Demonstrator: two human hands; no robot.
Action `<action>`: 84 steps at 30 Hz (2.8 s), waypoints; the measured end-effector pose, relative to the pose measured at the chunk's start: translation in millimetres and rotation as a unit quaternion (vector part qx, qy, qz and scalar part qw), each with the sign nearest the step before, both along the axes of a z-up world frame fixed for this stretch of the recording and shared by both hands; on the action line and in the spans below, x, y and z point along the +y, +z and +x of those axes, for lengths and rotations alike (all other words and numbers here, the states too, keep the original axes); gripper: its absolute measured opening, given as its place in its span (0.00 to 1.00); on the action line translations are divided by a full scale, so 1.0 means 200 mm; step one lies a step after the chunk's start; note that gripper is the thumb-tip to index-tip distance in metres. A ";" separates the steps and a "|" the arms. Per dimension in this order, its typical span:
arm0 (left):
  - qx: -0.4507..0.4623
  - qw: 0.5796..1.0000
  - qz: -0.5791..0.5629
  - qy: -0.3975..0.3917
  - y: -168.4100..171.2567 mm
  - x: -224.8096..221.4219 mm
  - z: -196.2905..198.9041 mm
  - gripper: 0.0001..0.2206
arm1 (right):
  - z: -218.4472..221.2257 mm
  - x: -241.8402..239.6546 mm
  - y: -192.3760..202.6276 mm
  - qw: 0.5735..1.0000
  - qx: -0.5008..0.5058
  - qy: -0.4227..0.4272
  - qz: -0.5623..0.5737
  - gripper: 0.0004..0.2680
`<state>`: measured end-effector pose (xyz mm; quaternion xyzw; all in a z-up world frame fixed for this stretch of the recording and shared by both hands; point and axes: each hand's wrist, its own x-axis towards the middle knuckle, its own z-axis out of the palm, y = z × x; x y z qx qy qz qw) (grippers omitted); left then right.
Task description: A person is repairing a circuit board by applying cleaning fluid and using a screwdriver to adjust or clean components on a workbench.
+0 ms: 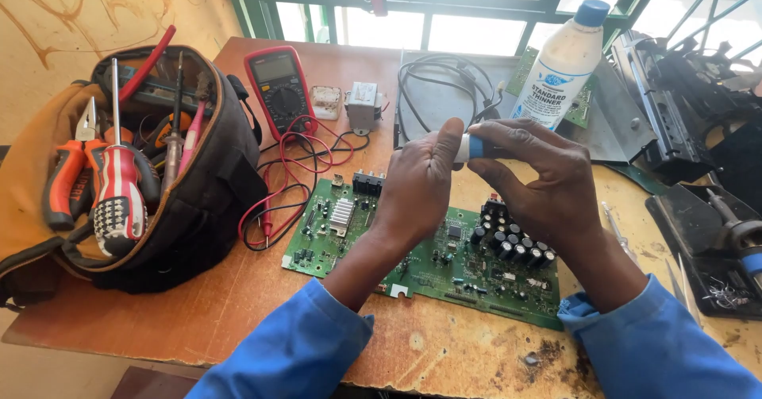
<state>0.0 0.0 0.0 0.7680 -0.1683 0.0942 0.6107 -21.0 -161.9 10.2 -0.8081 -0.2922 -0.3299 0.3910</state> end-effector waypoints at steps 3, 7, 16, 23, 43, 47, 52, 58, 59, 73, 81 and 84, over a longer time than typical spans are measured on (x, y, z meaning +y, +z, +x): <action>0.074 0.997 -0.027 -0.021 -0.06 0.01 0.05 0.33 | 0.00 0.01 -0.01 0.999 -0.034 -0.007 -0.033 0.10; 0.132 0.982 -0.124 -0.058 -0.12 0.00 0.09 0.31 | -0.01 0.01 -0.01 0.995 -0.063 -0.014 -0.075 0.10; -0.113 0.992 0.012 0.057 -0.06 -0.01 0.02 0.29 | 0.04 0.02 -0.06 0.949 0.274 0.056 0.145 0.14; -0.020 0.997 -0.068 0.003 -0.16 -0.05 0.12 0.27 | 0.00 0.01 -0.04 0.985 0.153 0.022 0.075 0.14; 0.141 0.980 -0.136 -0.014 -0.20 -0.03 0.11 0.27 | 0.01 0.02 -0.03 0.999 0.032 0.034 0.013 0.12; 0.066 0.993 -0.063 0.073 -0.13 -0.04 0.06 0.28 | -0.01 0.04 -0.04 1.000 0.009 0.012 0.011 0.12; -0.017 0.990 -0.065 0.124 -0.02 -0.06 -0.05 0.29 | -0.04 0.07 -0.04 1.000 0.002 -0.012 0.019 0.12; -0.112 0.984 -0.018 0.134 0.00 -0.04 -0.07 0.28 | -0.07 0.11 -0.05 0.994 0.078 -0.021 0.079 0.13; -0.159 0.979 -0.008 0.127 -0.01 -0.04 -0.06 0.28 | -0.06 0.11 -0.05 0.990 0.111 -0.014 0.081 0.14; -0.136 0.981 0.033 0.136 -0.07 -0.13 0.00 0.29 | -0.04 0.05 0.03 0.959 0.264 -0.104 -0.005 0.22; -0.209 0.963 0.032 0.169 -0.06 -0.09 -0.02 0.29 | 0.06 0.09 -0.12 0.960 0.273 -0.033 0.049 0.24; -0.443 0.848 0.163 0.241 -0.20 -0.01 0.13 0.26 | 0.03 0.10 -0.13 0.757 0.536 0.186 0.324 0.18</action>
